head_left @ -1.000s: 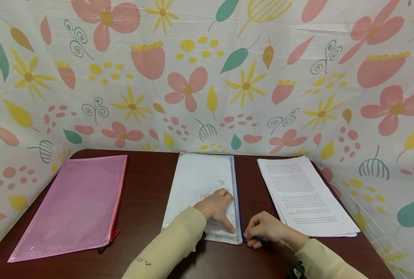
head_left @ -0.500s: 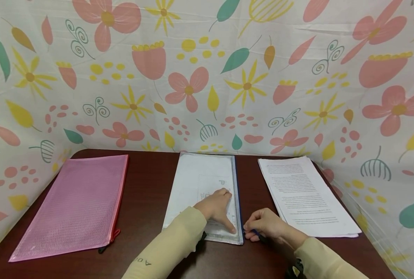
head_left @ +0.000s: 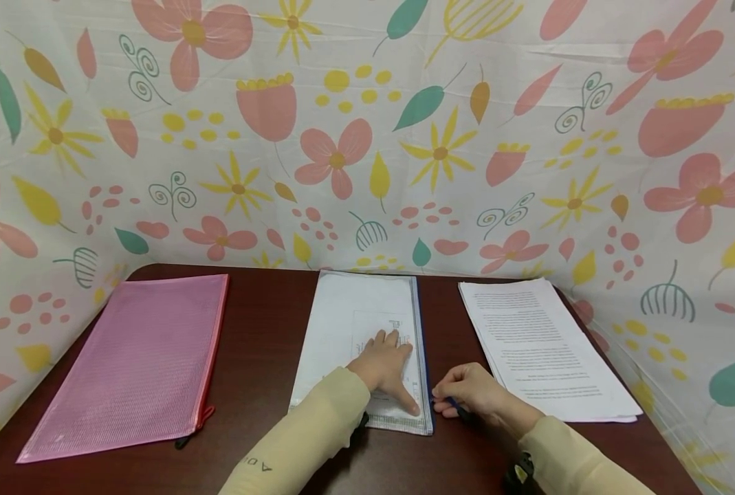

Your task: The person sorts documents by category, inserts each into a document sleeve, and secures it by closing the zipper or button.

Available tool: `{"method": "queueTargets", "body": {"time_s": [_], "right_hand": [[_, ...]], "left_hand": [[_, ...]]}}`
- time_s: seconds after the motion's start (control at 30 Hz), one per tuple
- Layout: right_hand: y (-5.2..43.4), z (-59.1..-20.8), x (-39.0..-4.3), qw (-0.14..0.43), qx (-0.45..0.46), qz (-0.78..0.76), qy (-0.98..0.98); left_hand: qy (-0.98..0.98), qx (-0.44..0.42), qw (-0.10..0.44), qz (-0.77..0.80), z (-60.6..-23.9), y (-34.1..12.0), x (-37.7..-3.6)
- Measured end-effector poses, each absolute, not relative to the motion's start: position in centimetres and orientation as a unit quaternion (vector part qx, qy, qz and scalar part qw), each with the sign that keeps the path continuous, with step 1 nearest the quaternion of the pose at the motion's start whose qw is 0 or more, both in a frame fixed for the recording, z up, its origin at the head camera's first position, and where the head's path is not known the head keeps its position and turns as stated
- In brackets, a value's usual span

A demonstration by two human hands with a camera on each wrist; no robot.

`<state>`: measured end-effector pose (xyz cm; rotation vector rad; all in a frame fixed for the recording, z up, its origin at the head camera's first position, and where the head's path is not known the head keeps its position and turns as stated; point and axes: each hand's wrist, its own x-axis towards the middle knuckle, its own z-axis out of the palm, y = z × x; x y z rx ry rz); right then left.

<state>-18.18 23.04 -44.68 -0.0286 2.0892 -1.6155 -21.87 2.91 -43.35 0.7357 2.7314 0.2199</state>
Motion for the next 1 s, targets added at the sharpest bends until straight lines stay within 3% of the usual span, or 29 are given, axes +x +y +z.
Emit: {"method": "queueTargets", "body": {"time_s": [1.0], "right_hand": [[23.6, -44.2, -19.7, 0.215, 0.014, -0.585, 0.782]], "left_hand": [[0.949, 0.233, 0.178, 0.117, -42.7, 3.1, -23.3]]}}
